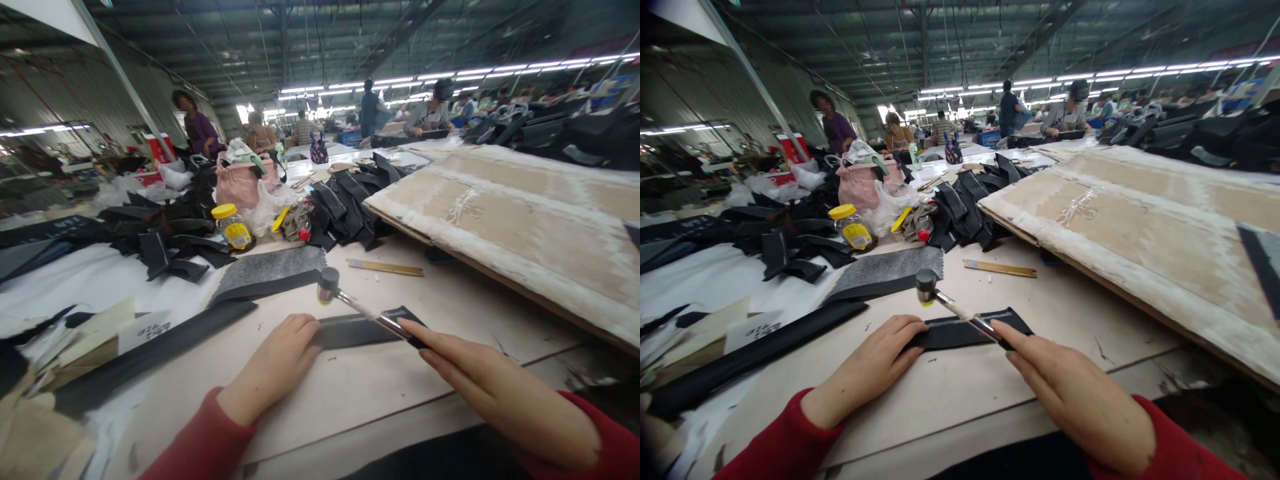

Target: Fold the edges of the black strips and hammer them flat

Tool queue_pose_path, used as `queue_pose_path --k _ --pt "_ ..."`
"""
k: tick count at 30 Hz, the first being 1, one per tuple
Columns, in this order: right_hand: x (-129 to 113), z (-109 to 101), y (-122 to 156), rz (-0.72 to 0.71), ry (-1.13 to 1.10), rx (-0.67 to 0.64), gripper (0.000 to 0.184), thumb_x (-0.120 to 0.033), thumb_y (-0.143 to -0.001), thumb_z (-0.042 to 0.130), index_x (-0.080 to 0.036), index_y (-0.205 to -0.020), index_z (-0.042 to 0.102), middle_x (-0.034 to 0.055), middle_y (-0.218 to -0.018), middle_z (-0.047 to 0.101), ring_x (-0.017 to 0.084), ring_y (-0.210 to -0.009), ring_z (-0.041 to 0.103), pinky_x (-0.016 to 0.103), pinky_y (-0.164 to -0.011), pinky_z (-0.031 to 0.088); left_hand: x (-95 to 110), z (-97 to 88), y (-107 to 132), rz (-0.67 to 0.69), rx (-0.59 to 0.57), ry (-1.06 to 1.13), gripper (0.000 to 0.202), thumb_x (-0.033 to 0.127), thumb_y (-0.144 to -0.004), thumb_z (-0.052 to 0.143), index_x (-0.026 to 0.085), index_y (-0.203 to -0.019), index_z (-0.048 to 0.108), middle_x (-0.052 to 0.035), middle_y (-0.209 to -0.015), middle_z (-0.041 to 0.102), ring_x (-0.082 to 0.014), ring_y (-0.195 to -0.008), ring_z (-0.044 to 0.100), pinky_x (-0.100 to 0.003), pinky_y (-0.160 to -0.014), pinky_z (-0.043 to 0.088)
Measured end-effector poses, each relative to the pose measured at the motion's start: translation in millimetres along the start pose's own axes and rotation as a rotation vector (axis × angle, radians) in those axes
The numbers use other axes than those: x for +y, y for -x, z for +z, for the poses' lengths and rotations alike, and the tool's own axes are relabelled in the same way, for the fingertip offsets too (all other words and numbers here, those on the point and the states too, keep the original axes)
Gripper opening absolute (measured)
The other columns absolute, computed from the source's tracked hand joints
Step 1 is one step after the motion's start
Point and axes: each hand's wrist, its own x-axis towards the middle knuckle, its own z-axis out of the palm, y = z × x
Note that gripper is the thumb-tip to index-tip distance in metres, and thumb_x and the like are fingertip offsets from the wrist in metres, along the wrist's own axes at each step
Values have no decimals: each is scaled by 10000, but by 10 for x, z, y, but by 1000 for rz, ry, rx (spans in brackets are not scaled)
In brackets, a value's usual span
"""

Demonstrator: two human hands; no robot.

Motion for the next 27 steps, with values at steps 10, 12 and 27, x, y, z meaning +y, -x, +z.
queue_pose_path --k 10,12,27 --pt "12 202 69 3 95 -51 454 -242 -885 360 -291 -1333 406 43 -942 700 190 -756 678 276 -677 554 -94 35 56 37 43 62 243 157 -837 472 195 -1073 520 -61 -1143 532 -180 -1069 481 -358 -966 404" --pt "-1 199 68 22 116 -90 459 -244 -889 343 -287 -1344 389 52 -933 698 193 -733 678 289 -673 553 -119 30 66 38 48 72 250 157 -834 478 202 -1077 517 -56 -1153 534 -178 -1077 482 -357 -965 403" --pt "72 69 -20 70 -19 -178 450 -387 -911 299 -329 -1354 354 -20 -1282 511 195 -1153 496 366 -970 409 -181 -67 183 -150 42 -88 263 288 -815 542 186 -1058 550 -71 -1094 550 -220 -998 497 -381 -879 411"
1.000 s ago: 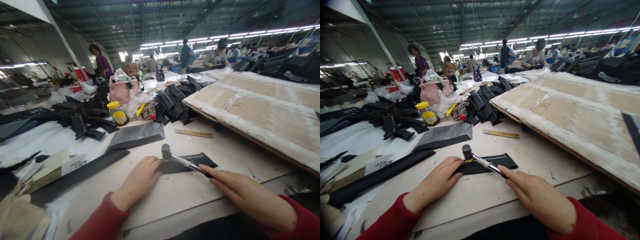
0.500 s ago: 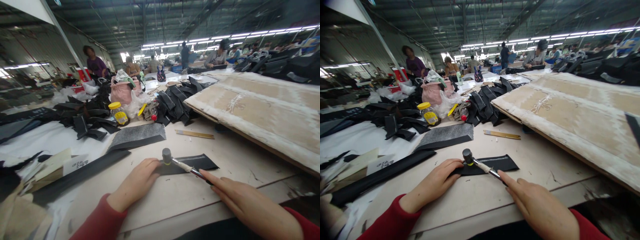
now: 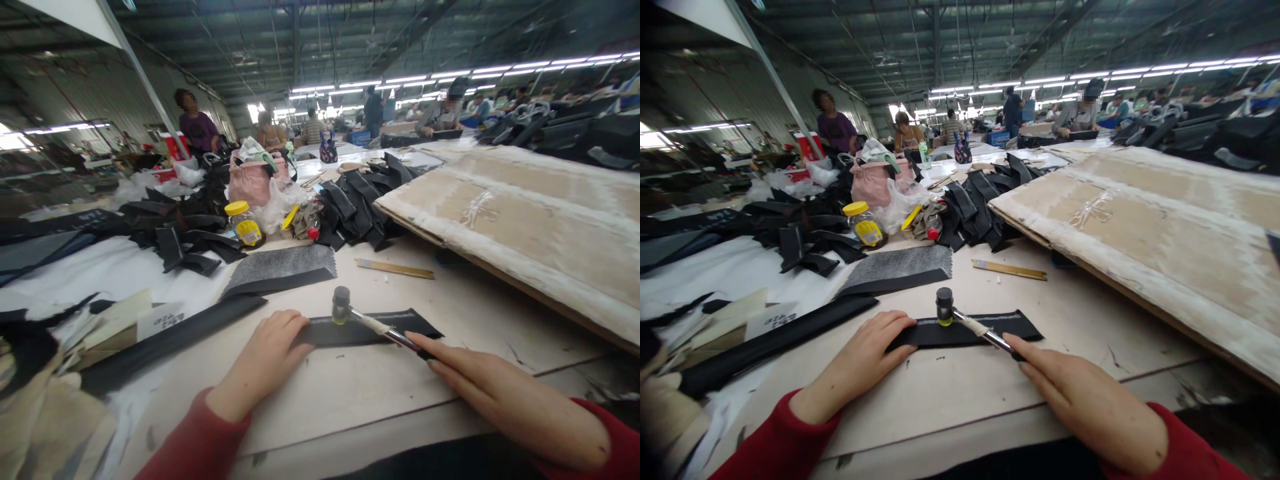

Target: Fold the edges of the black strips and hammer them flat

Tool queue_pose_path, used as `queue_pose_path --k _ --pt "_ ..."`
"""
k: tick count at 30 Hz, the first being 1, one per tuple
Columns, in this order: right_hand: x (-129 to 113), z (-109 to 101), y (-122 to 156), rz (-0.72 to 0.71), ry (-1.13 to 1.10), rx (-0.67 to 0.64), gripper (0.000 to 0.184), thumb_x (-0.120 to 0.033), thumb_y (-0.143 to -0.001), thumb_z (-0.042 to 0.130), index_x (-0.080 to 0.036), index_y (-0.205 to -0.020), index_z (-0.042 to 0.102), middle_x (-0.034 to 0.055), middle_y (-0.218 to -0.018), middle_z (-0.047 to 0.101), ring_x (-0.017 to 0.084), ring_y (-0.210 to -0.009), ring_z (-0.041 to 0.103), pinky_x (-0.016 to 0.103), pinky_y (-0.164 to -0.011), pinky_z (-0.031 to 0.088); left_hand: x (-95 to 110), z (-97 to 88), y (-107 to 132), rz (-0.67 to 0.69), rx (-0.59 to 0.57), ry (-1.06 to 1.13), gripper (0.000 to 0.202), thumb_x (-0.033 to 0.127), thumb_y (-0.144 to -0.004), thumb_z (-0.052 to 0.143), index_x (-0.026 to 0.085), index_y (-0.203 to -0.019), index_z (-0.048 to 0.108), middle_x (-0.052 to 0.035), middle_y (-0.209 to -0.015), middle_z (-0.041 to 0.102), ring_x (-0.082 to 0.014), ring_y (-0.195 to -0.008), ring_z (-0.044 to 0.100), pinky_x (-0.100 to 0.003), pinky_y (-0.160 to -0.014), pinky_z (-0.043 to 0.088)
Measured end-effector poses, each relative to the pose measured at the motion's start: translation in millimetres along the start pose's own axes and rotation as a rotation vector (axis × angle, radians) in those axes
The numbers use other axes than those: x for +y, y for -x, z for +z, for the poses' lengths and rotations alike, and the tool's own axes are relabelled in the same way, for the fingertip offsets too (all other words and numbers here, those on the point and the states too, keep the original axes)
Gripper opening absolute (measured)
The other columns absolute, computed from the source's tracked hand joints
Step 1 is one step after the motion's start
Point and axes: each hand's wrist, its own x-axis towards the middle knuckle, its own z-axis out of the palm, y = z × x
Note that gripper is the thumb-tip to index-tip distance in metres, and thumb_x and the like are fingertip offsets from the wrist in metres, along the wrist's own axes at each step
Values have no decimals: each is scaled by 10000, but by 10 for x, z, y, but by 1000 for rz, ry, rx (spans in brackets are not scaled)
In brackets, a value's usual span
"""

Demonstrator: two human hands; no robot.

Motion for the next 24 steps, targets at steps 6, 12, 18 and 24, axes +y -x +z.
queue_pose_path --k 6,12,18,24 --pt "-181 -106 -41 -70 -33 214 465 -359 -913 319 -302 -1374 317 -9 -1348 438 194 -1210 429 337 -989 384 13 -18 16 9 2 5 263 281 -822 528 180 -1062 564 -76 -1067 552 -218 -974 499 -378 -875 423" --pt "-125 81 -144 -123 106 126 454 -268 -898 344 -291 -1350 371 39 -1107 645 197 -929 640 304 -766 538 -56 -4 63 66 17 22 290 248 -841 492 181 -1117 552 -83 -1116 551 -205 -1016 501 -369 -918 420" --pt "-174 -64 -220 -176 120 181 442 -285 -900 356 -303 -1341 384 19 -1176 606 198 -1005 606 299 -799 524 -89 32 138 91 40 12 298 229 -863 460 185 -1148 534 -72 -1160 554 -197 -1071 489 -375 -965 403" --pt "-220 -9 -274 -162 116 173 455 -290 -906 335 -290 -1361 350 27 -1181 603 195 -987 615 300 -797 524 -77 35 168 102 64 26 281 210 -867 452 186 -1133 542 -68 -1161 557 -188 -1079 490 -364 -971 407"
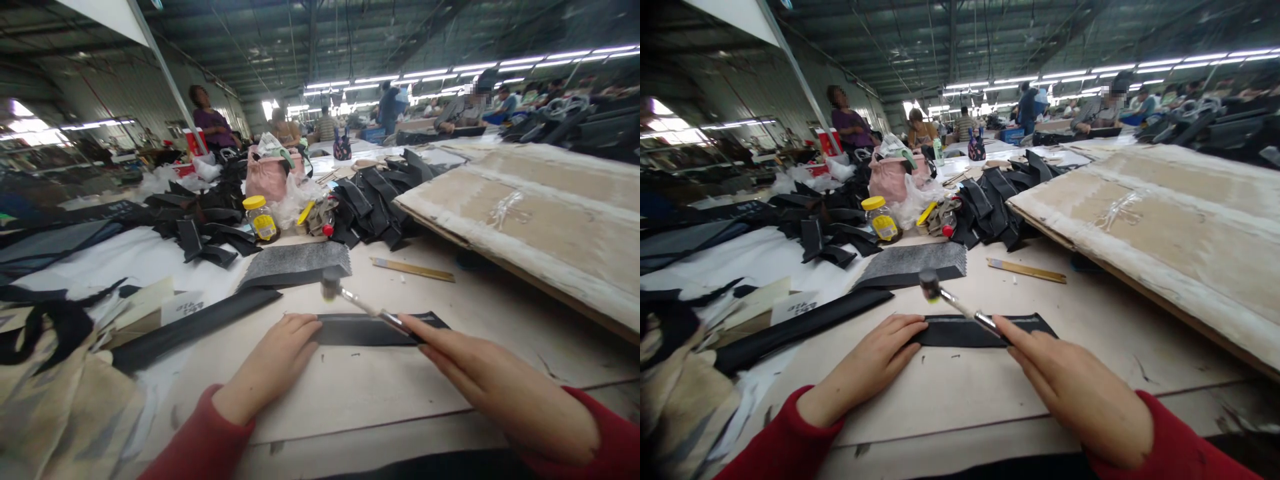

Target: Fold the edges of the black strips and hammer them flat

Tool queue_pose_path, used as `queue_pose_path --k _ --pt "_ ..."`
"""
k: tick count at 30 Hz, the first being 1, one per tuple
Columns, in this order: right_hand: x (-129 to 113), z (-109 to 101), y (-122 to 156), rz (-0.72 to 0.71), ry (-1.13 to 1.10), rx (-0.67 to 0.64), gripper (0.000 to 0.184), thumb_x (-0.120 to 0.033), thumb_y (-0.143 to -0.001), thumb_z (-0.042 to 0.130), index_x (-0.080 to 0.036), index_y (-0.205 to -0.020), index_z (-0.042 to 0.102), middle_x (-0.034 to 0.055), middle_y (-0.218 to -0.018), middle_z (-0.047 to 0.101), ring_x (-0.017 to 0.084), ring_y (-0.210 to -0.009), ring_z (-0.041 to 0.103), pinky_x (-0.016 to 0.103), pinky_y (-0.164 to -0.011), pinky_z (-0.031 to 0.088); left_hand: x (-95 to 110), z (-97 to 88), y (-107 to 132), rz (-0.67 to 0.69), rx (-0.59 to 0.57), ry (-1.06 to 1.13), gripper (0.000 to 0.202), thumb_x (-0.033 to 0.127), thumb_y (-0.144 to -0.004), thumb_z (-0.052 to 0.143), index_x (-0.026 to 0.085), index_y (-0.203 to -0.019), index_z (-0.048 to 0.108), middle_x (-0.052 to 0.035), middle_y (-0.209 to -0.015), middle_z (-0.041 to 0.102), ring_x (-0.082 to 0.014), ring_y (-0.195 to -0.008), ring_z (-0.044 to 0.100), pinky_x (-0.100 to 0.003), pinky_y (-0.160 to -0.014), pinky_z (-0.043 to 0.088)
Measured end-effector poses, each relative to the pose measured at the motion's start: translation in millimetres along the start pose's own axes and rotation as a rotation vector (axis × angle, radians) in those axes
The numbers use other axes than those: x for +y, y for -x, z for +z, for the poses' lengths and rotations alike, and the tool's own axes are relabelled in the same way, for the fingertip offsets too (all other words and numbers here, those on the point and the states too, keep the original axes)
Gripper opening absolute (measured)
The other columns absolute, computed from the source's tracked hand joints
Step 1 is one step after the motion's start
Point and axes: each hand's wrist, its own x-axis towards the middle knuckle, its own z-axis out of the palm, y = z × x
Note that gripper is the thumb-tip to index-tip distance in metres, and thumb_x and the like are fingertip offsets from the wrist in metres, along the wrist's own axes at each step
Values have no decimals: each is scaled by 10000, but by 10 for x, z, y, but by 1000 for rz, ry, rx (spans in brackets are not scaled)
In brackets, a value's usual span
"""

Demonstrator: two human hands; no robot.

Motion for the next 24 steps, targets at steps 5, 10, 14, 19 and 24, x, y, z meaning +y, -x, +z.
queue_pose_path --k 5,10,14,19,24 --pt "60 38 -61 -16 7 -52 441 -288 -901 342 -281 -1339 393 35 -1126 636 194 -954 629 322 -806 522 3 14 5 -3 0 -4 274 200 -867 449 160 -1121 547 -79 -1156 554 -194 -1074 491 -372 -975 401" --pt "-56 -2 -47 -49 -35 56 458 -290 -904 337 -278 -1362 352 35 -1183 602 197 -993 611 302 -801 522 2 19 17 -31 33 40 223 208 -859 469 178 -1056 569 -68 -1070 567 -185 -987 525 -349 -905 445" --pt "-52 87 -65 -62 -12 -65 442 -256 -886 369 -298 -1325 413 39 -1039 674 194 -847 661 310 -737 540 -3 6 14 -36 4 50 182 207 -856 480 184 -1006 581 -58 -996 572 -188 -939 520 -354 -863 452" --pt "-111 -7 -148 -81 -48 63 444 -299 -903 346 -290 -1345 379 30 -1170 610 196 -989 610 314 -813 512 -8 9 19 -19 39 54 180 215 -860 481 186 -1006 583 -61 -998 575 -188 -945 515 -356 -871 442" --pt "-159 98 -169 -69 -16 2 449 -257 -893 346 -265 -1340 396 51 -1026 675 188 -843 658 288 -715 534 3 -4 8 -39 -1 44 124 207 -850 495 173 -919 592 -53 -919 581 -186 -883 520 -350 -833 448"
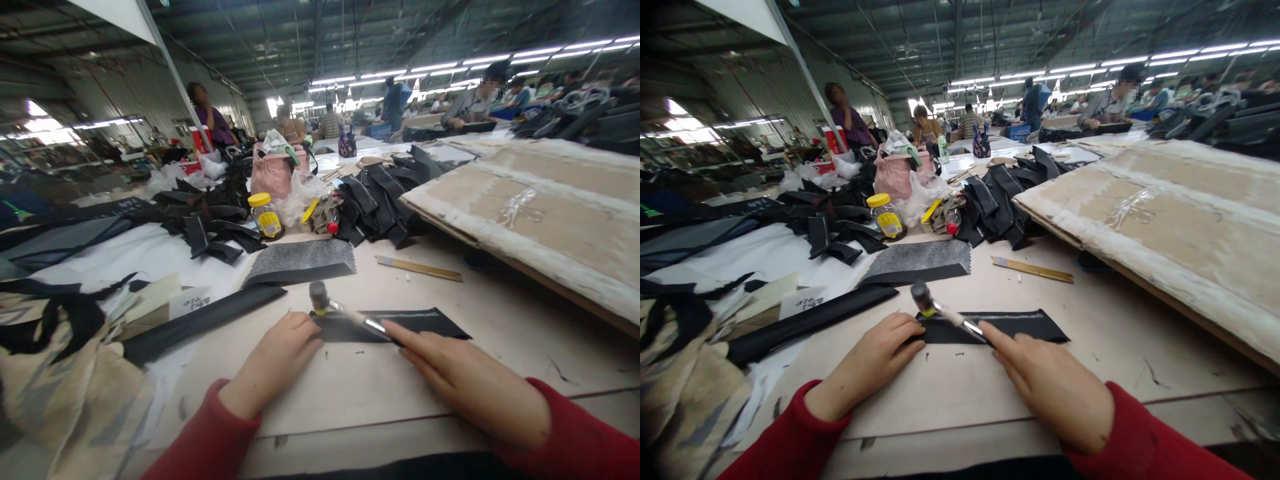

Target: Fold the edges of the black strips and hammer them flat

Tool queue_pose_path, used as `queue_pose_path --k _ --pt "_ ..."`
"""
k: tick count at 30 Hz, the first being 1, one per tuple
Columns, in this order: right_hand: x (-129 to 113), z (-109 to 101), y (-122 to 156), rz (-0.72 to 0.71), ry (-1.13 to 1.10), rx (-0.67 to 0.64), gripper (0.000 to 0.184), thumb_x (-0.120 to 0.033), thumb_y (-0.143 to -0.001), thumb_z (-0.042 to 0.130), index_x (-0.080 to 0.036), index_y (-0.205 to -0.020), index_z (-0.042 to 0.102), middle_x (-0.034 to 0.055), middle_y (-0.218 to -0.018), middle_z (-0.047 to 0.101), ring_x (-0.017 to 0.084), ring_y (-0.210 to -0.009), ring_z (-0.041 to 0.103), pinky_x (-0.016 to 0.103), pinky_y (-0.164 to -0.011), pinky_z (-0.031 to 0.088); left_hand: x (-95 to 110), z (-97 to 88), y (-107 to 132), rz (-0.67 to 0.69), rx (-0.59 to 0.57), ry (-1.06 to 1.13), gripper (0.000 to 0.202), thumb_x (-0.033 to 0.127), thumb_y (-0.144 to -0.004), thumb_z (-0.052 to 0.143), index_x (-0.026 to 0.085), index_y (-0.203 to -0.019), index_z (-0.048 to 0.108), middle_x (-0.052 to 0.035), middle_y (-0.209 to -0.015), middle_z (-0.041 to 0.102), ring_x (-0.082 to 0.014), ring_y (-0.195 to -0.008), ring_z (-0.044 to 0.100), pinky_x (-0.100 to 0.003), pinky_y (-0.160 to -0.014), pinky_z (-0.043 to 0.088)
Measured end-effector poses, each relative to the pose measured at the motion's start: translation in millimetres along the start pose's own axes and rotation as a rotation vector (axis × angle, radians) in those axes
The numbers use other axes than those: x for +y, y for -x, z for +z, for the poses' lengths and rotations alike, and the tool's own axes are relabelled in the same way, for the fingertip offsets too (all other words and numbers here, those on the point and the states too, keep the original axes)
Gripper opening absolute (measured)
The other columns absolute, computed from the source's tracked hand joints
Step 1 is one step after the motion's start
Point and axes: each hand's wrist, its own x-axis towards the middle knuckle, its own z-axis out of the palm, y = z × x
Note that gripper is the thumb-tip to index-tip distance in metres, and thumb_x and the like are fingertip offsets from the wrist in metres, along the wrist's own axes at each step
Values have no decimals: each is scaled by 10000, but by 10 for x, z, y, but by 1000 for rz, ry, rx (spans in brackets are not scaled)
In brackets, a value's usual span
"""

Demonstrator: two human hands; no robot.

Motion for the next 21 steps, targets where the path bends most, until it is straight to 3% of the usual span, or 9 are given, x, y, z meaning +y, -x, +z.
queue_pose_path --k 3,6,9,12,14,21 --pt "35 33 1 -7 21 -77 430 -255 -895 347 -270 -1316 432 54 -1022 675 197 -862 653 309 -747 528 7 -1 -3 -10 0 -19 119 200 -849 490 173 -909 589 -51 -903 573 -186 -866 516 -346 -815 446" --pt "25 -41 31 2 -6 2 442 -286 -910 326 -286 -1350 371 40 -1150 621 196 -988 611 320 -825 503 11 2 3 -5 16 -29 128 211 -855 480 178 -914 589 -50 -894 568 -183 -857 517 -332 -798 448" --pt "-6 -53 80 31 -24 54 459 -292 -914 313 -279 -1373 327 37 -1180 603 189 -995 608 296 -799 514 14 -1 7 4 24 -29 132 223 -857 480 181 -912 592 -49 -881 568 -178 -848 521 -324 -793 449" --pt "0 25 82 13 -8 -49 444 -261 -897 341 -259 -1337 401 53 -1053 666 194 -877 652 290 -727 537 18 -12 10 -11 16 -25 121 222 -852 486 180 -888 594 -44 -874 572 -176 -841 525 -317 -781 453" --pt "7 41 40 -13 -20 -101 435 -254 -893 354 -263 -1322 424 53 -1040 671 197 -886 650 305 -760 530 13 -18 18 -28 6 -20 118 212 -853 481 177 -868 593 -41 -871 576 -173 -833 527 -314 -773 454" --pt "-125 -122 -71 38 -152 34 457 -331 -920 299 -258 -1369 335 19 -1302 498 186 -1159 494 355 -964 415 -43 6 75 48 39 21 165 176 -877 437 173 -910 599 -44 -926 599 -170 -887 518 -321 -837 429"
